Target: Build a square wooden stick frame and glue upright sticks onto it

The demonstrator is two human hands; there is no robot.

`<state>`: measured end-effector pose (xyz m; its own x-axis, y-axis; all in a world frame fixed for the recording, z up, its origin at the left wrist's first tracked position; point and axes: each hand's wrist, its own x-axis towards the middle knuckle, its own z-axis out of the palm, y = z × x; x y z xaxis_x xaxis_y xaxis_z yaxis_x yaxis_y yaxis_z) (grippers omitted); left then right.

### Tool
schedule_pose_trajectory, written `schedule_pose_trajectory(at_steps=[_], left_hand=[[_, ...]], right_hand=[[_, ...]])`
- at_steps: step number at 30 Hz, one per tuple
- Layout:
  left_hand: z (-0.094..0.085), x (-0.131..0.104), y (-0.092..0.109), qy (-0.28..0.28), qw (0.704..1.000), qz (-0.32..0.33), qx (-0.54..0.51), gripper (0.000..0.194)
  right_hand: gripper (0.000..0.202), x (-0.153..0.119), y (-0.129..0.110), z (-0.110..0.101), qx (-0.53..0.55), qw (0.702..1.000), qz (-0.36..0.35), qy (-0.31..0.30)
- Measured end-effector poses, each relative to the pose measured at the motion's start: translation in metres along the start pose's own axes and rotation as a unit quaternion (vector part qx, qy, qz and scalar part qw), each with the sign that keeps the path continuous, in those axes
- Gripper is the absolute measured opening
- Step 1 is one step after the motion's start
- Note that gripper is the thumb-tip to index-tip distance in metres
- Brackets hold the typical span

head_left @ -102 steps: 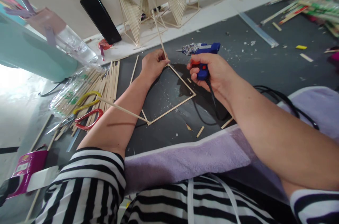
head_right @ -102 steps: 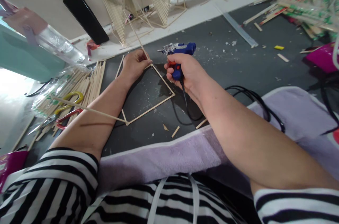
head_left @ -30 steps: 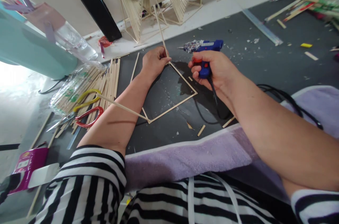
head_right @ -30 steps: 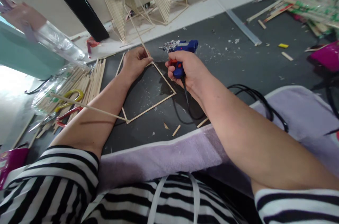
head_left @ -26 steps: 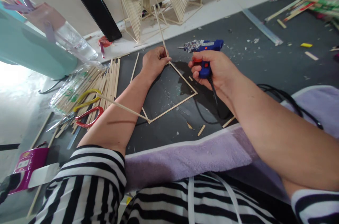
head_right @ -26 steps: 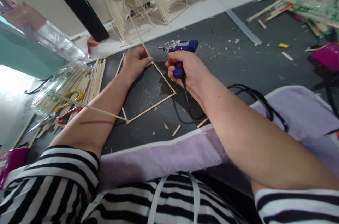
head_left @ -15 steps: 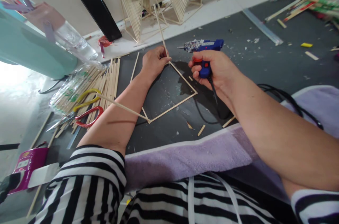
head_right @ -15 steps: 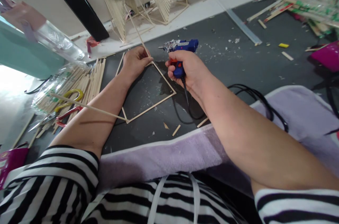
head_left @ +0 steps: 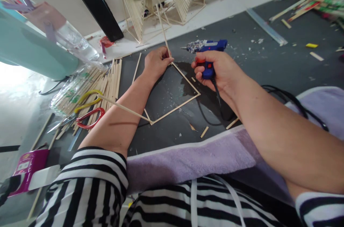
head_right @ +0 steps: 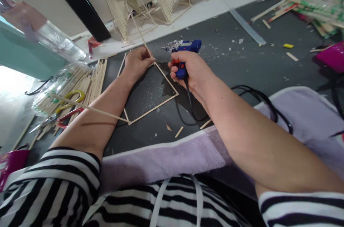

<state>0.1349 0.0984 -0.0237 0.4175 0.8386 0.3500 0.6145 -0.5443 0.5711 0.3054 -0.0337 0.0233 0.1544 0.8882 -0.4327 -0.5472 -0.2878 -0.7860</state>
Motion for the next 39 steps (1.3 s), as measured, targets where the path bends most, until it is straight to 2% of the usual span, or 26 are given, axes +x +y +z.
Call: schedule_pose_trajectory(at_steps=[27, 34, 39], left_hand=[[0.001, 0.000, -0.003, -0.002, 1.000, -0.005, -0.002, 0.005], [-0.003, -0.004, 0.001, -0.011, 1.000, -0.006, 0.000, 0.010], [-0.012, -0.008, 0.004, -0.032, 0.999, -0.009, -0.040, 0.009]], right_hand=[[0.013, 0.001, -0.001, -0.002, 0.014, 1.000, -0.004, -0.002], [0.017, 0.001, -0.003, -0.003, 0.022, 1.000, 0.006, -0.010], [0.022, 0.002, -0.003, -0.003, 0.030, 0.999, 0.002, -0.011]])
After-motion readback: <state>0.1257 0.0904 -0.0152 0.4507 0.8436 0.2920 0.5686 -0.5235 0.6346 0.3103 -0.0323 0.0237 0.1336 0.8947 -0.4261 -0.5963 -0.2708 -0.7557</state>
